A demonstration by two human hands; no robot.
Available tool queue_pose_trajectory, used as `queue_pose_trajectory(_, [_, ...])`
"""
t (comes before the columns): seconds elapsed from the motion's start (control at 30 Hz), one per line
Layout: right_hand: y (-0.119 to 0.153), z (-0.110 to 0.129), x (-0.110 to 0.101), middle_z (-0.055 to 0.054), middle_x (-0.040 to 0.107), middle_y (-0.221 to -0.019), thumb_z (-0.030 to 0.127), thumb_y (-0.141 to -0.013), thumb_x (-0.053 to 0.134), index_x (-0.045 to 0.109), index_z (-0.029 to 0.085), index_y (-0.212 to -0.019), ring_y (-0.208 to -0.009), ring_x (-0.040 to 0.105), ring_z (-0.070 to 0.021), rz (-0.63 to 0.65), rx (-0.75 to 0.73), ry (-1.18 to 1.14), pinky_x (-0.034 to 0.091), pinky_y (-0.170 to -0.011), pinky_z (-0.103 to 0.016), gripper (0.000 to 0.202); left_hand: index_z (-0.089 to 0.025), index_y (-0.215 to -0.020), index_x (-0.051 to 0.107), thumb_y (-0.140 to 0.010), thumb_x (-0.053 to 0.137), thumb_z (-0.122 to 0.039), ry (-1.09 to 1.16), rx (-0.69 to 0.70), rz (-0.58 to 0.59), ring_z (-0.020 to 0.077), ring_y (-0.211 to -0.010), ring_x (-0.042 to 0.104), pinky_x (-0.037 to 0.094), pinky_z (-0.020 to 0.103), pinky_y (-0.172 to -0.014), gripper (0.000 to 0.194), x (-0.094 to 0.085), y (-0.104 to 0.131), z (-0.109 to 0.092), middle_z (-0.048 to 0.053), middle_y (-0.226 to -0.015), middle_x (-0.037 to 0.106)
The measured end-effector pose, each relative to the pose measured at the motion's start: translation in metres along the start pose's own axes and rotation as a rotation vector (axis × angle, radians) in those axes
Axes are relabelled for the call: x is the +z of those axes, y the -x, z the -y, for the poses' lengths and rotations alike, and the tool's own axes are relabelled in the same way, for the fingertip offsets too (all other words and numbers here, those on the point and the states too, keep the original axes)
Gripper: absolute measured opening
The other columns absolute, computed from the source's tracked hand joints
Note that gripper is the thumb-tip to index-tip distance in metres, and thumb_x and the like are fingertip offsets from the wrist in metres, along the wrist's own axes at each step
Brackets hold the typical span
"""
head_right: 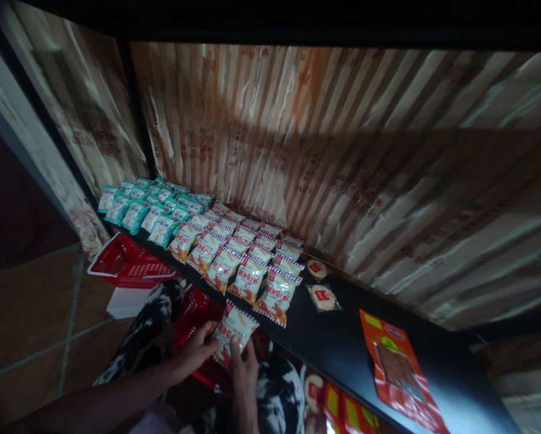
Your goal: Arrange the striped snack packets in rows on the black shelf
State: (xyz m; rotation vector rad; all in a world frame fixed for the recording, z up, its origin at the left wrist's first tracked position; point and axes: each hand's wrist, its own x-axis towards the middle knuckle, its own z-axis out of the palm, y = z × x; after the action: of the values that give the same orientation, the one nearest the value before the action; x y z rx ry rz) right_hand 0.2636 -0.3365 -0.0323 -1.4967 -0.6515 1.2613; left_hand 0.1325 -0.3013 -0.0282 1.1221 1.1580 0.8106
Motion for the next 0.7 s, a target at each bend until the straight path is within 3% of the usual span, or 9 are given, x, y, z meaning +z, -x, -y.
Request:
queue_pose_trajectory(0.23, [-0.003, -0.005, 0.003, -0.007, 0.071, -0.098, 0.058, -0.063, 0.069, 0.063, 0.019, -0.107, -0.091, 0.065, -0.0266, 0.02, -0.022, -0.017, 0.052, -0.077, -0.034, 0.059, -0.016, -0.095, 0.056, -0.069, 0.059, -0.029, 0.014, 0.011, -0.051, 0.0228, -0.094, 0.063, 0.047, 0.03, -0.082, 0.029, -0.001, -0.003, -0.004, 0.008, -0.1, 0.069])
queue_pose_trajectory(0.5, [-0.005, -0.01, 0.002, -0.007, 0.071, -0.092, 0.058, -0.063, 0.069, 0.062, 0.019, -0.105, -0.085, 0.066, -0.0262, -0.002, -0.016, 0.001, 0.053, -0.071, -0.034, 0.059, -0.016, -0.102, 0.058, -0.072, 0.058, -0.052, 0.102, -0.003, -0.039, 0.0245, -0.099, 0.062, 0.047, 0.032, -0.085, 0.046, -0.005, 0.0, -0.012, 0.009, -0.105, 0.068])
queue_pose_trajectory(0.7, [-0.006, -0.011, 0.004, -0.008, 0.071, -0.094, 0.061, -0.063, 0.067, 0.063, 0.019, -0.104, -0.086, 0.066, -0.0267, 0.032, -0.006, 0.006, 0.052, -0.075, -0.035, 0.059, -0.015, -0.101, 0.06, -0.075, 0.057, -0.053, 0.095, 0.052, 0.01, 0.0244, -0.097, 0.062, 0.047, 0.032, -0.086, 0.046, -0.007, -0.005, -0.009, 0.008, -0.101, 0.069])
